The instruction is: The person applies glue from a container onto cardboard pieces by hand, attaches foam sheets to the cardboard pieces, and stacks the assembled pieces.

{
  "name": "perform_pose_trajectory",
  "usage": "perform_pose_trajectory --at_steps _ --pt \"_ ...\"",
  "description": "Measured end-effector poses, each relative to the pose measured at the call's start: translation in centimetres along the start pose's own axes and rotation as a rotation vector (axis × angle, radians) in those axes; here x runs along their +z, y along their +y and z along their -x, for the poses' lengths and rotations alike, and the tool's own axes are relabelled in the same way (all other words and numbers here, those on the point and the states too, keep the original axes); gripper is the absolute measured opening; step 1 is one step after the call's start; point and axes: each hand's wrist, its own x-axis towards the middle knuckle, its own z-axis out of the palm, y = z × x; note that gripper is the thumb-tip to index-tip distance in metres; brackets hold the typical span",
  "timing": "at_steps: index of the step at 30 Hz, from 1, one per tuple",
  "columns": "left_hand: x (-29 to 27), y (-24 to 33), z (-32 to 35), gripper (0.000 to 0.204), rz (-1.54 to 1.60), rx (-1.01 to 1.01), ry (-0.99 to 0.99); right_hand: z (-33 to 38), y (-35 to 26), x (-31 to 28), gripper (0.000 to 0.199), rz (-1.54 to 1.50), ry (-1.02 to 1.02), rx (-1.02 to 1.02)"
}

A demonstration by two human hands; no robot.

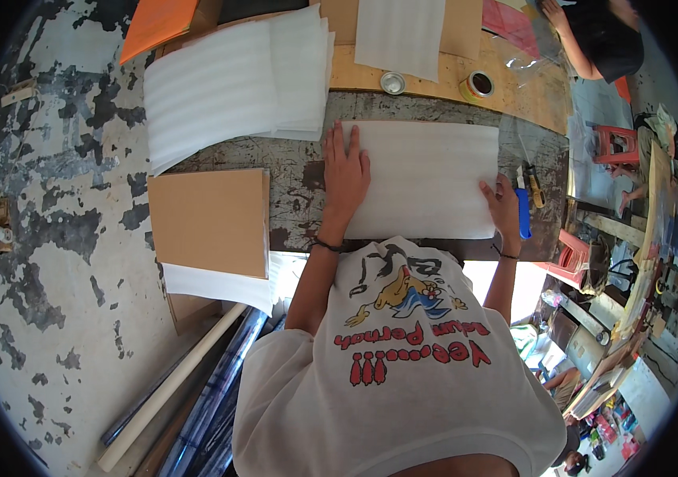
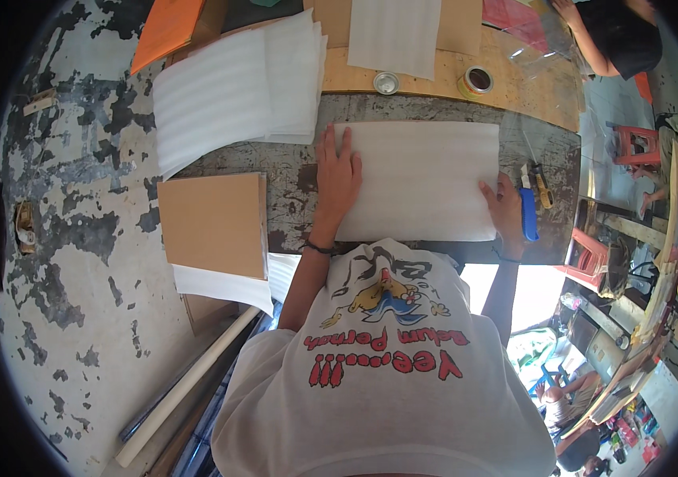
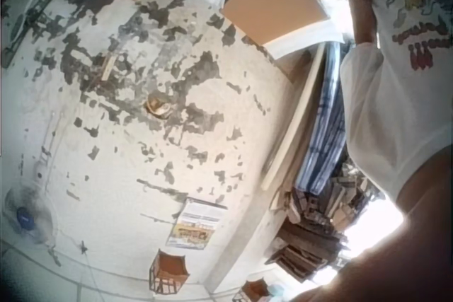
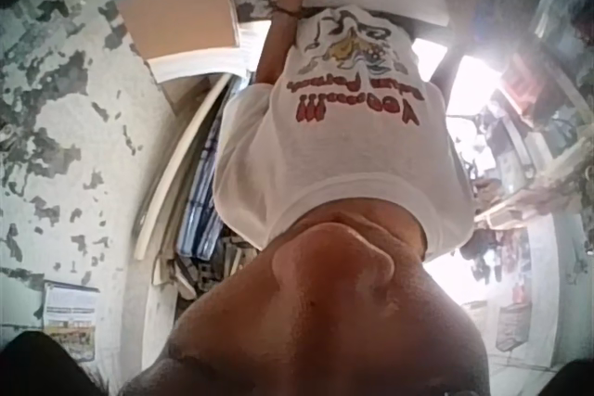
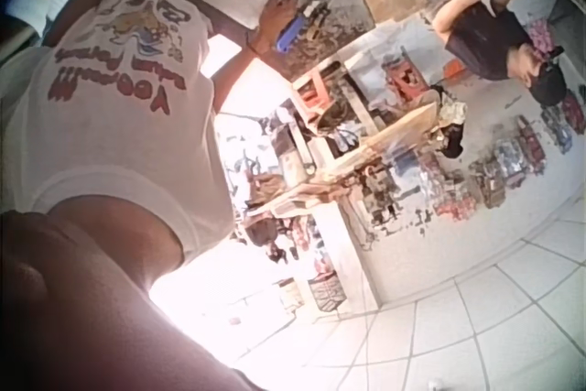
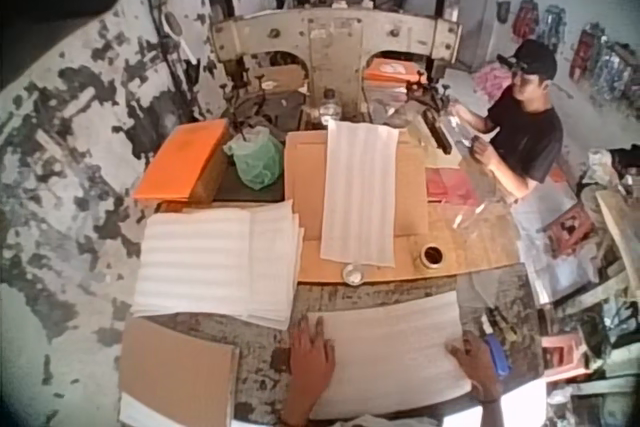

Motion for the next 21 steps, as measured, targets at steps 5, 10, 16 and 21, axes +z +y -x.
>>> perform_pose_trajectory --at_steps 5,10,16,21 --pt "0.1 -0.1 0.2 0.058 0.123 -0.032 0.02 -1.8 0.5 0.3 0.046 0.169 0.103 0.066" --pt "0.1 0.0 0.0 0.059 0.095 -0.028 0.022 -4.7 0.3 1.1 0.046 0.273 0.324 0.063" --pt "0.2 0.2 -0.2 0.058 0.15 -0.044 0.026 -6.4 0.2 1.7 0.042 0.177 0.394 0.018" --pt "0.1 0.1 -0.3 0.058 0.149 -0.029 0.044 -6.3 0.9 2.2 0.036 0.122 0.405 0.005"
